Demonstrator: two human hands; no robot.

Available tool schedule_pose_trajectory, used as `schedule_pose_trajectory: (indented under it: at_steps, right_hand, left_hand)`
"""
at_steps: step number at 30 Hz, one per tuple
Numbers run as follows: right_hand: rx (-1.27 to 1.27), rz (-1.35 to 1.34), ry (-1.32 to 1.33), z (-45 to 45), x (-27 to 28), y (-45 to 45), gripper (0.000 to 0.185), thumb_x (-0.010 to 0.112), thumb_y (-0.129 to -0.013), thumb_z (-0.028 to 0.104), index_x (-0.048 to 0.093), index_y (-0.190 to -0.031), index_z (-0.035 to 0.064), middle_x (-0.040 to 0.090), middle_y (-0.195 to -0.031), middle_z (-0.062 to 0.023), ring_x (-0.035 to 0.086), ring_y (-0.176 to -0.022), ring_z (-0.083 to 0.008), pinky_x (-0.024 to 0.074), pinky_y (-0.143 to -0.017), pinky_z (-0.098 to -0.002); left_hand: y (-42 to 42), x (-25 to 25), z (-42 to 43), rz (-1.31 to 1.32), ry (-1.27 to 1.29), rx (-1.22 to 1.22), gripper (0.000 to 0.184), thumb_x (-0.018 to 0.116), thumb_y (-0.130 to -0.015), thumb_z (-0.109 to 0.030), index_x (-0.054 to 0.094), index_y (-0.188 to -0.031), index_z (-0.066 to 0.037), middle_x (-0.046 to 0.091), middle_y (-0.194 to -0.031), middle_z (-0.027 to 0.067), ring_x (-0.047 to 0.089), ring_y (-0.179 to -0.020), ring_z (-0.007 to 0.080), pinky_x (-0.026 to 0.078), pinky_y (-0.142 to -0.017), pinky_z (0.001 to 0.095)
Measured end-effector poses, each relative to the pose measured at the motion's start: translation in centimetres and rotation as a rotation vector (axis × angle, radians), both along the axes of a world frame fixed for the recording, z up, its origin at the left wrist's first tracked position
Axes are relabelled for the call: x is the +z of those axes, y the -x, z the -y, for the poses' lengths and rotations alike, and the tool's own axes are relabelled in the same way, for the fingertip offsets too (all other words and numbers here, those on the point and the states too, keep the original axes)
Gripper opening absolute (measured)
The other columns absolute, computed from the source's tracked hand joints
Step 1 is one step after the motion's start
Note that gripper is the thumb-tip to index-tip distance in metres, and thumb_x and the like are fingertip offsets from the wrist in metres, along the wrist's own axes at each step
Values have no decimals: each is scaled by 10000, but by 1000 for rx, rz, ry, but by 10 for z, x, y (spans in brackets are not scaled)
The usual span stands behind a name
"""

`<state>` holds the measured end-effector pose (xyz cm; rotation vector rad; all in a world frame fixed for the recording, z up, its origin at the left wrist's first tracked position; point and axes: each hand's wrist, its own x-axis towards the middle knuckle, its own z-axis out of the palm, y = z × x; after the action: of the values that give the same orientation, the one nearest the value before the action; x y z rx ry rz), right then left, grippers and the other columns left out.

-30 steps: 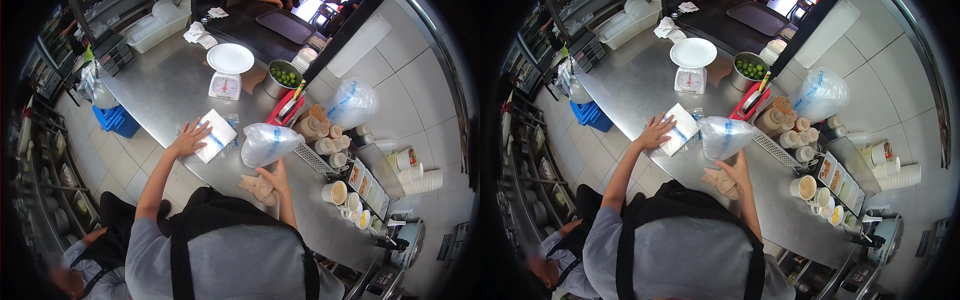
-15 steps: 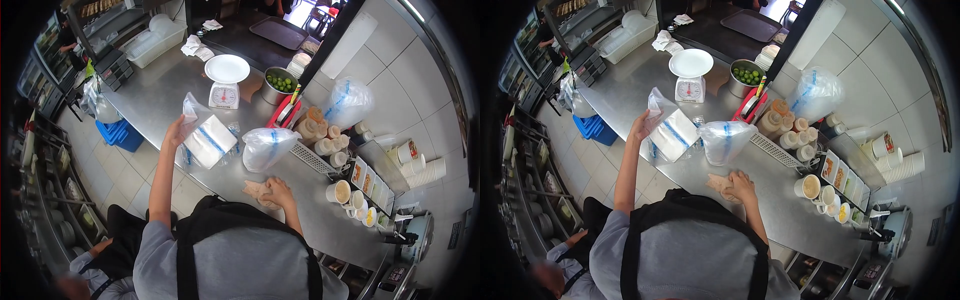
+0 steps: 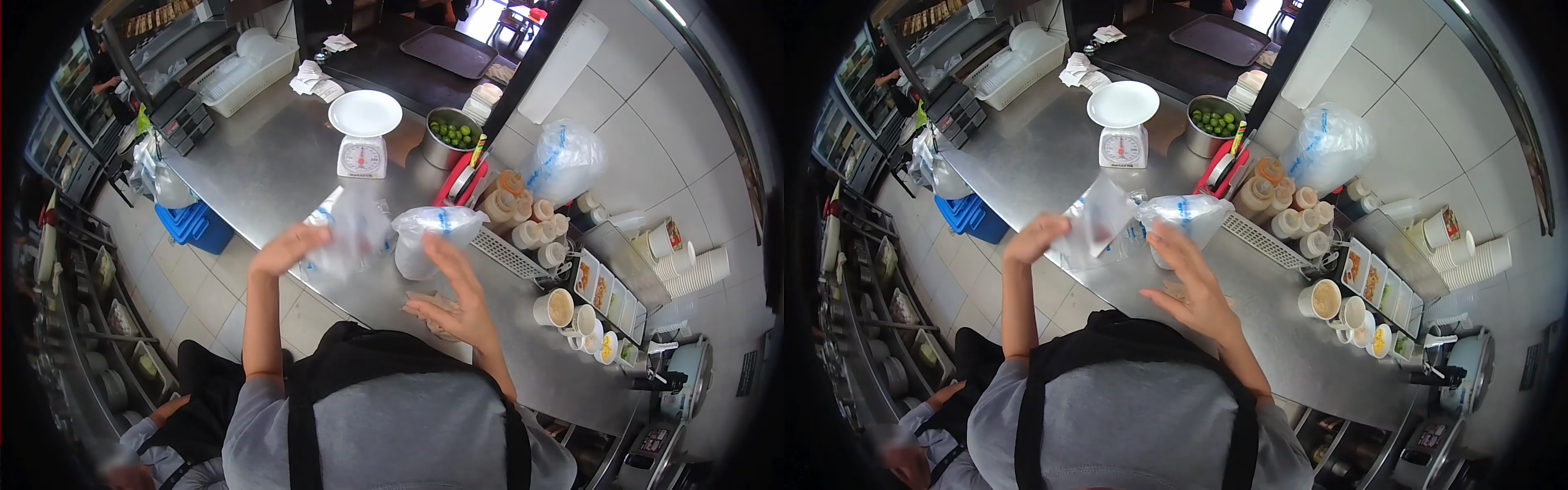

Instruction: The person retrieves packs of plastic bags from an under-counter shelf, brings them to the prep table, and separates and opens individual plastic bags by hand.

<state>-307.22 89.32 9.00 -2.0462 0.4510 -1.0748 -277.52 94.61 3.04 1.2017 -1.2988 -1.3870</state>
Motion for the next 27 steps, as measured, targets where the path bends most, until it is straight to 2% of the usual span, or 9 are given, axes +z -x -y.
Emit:
schedule_pose_trajectory:
  at_steps: [1, 4, 7, 9, 15, 19, 21, 25, 27]
  right_hand:
    - [-33, -70, 121, 3, 12, -2, 463, 694, -723, 191, 563, -1158, 103, 521, -1201, -113, 478, -1134, -268, 336, -980, -376]
    - [-10, -233, 265, 13, 22, -4, 323, 689, -728, 150, 620, -1036, 80, 578, -1089, -103, 518, -1052, -233, 367, -939, -338]
    - [113, -249, -72, 24, -1, 1, 185, 684, -740, 140, 648, -896, 48, 616, -942, -96, 571, -887, -181, 428, -811, -293]
    - [8, -185, -374, 15, -10, 0, 133, 679, -752, 142, 647, -813, 27, 620, -843, -89, 582, -773, -139, 445, -715, -274]
    - [28, -330, -414, 20, -13, 1, 165, 662, -784, 134, 616, -790, -24, 566, -630, -50, 549, -654, -101, 425, -604, -247]
    - [-18, 37, -521, 20, -32, -4, 139, 626, -811, 101, 610, -811, -37, 582, -691, -44, 533, -677, -94, 421, -623, -235]
    - [10, -75, -635, 26, -40, 11, 99, 600, -824, 64, 608, -827, -35, 596, -764, -47, 535, -713, -92, 425, -656, -233]
    - [-91, 30, -379, 29, -48, 6, 65, 565, -825, -4, 613, -856, -33, 598, -830, -41, 538, -751, -90, 421, -674, -220]
    - [-80, 177, -338, 26, -39, 0, 76, 555, -823, -24, 612, -869, -44, 597, -821, -33, 540, -753, -91, 416, -663, -212]
  left_hand:
    - [12, 10, -7, 207, 23, -155, 350, 484, -919, -255, 581, -1096, 31, 627, -1019, 124, 559, -964, 166, 422, -858, 292]
    - [44, 28, -12, 155, 63, -495, 391, 482, -920, -262, 527, -1170, 36, 605, -1088, 116, 543, -1012, 174, 395, -895, 276]
    - [58, 22, -15, 14, 35, -276, 445, 511, -904, -297, 520, -1180, 51, 588, -1111, 164, 526, -1066, 210, 394, -910, 310]
    - [78, 21, -12, -159, 360, -72, 427, 527, -898, -250, 491, -1222, 26, 542, -1181, 160, 502, -1099, 194, 377, -934, 313]
    - [104, 17, -4, -128, 248, 352, 225, 609, -832, -120, 608, -1000, 29, 633, -935, 112, 584, -872, 148, 450, -788, 282]
    - [107, 1, 3, -120, 253, 484, 153, 605, -836, -116, 629, -794, 29, 634, -699, 30, 577, -641, 97, 453, -620, 230]
    - [110, -4, 3, -172, 221, 490, 165, 597, -847, -127, 626, -788, 25, 624, -686, 22, 570, -624, 94, 441, -591, 218]
    - [114, -18, 13, -114, 181, 427, 165, 612, -844, -128, 629, -796, 29, 612, -716, 33, 557, -629, 78, 458, -529, 223]
    - [117, -16, 15, -122, 224, 435, 129, 623, -831, -108, 628, -789, 14, 600, -769, 24, 551, -704, 76, 452, -624, 226]
